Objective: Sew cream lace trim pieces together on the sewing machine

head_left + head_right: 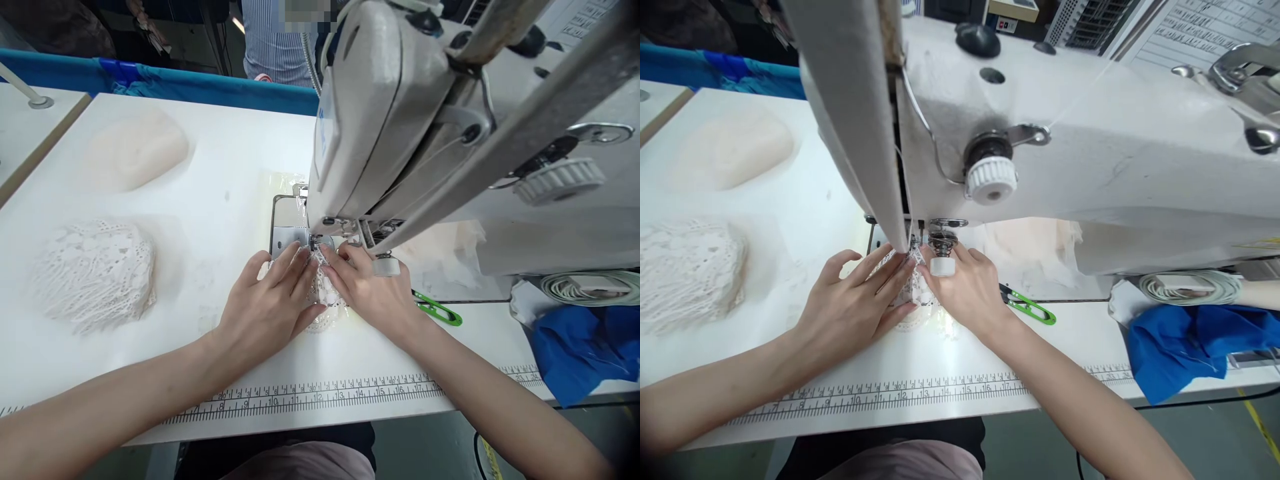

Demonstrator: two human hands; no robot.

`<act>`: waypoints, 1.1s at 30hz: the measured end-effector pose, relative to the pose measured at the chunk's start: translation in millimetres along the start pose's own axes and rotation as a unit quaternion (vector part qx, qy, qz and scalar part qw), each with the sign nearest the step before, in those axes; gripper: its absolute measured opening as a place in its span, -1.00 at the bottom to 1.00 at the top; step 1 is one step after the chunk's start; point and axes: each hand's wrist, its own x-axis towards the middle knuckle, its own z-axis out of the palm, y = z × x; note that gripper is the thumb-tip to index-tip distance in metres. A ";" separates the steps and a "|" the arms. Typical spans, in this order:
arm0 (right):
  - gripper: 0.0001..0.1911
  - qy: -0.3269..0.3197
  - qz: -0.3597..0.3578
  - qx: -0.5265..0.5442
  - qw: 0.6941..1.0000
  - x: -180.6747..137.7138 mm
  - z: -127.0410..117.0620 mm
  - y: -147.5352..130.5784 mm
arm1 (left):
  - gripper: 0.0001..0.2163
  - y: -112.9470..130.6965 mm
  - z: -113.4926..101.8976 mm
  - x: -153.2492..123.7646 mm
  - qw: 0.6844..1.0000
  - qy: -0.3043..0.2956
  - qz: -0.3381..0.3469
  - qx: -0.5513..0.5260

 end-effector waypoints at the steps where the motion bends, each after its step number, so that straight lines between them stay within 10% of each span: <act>1: -0.61 -0.001 0.001 -0.001 1.000 0.2 -0.1 0.0 | -0.59 0.0 0.2 -0.2 1.000 0.001 -0.001 0.000; 33: -0.60 0.011 -0.019 -0.015 1.000 1.7 2.2 4.4 | -0.62 -3.4 -0.4 1.9 1.000 0.001 -0.013 -0.023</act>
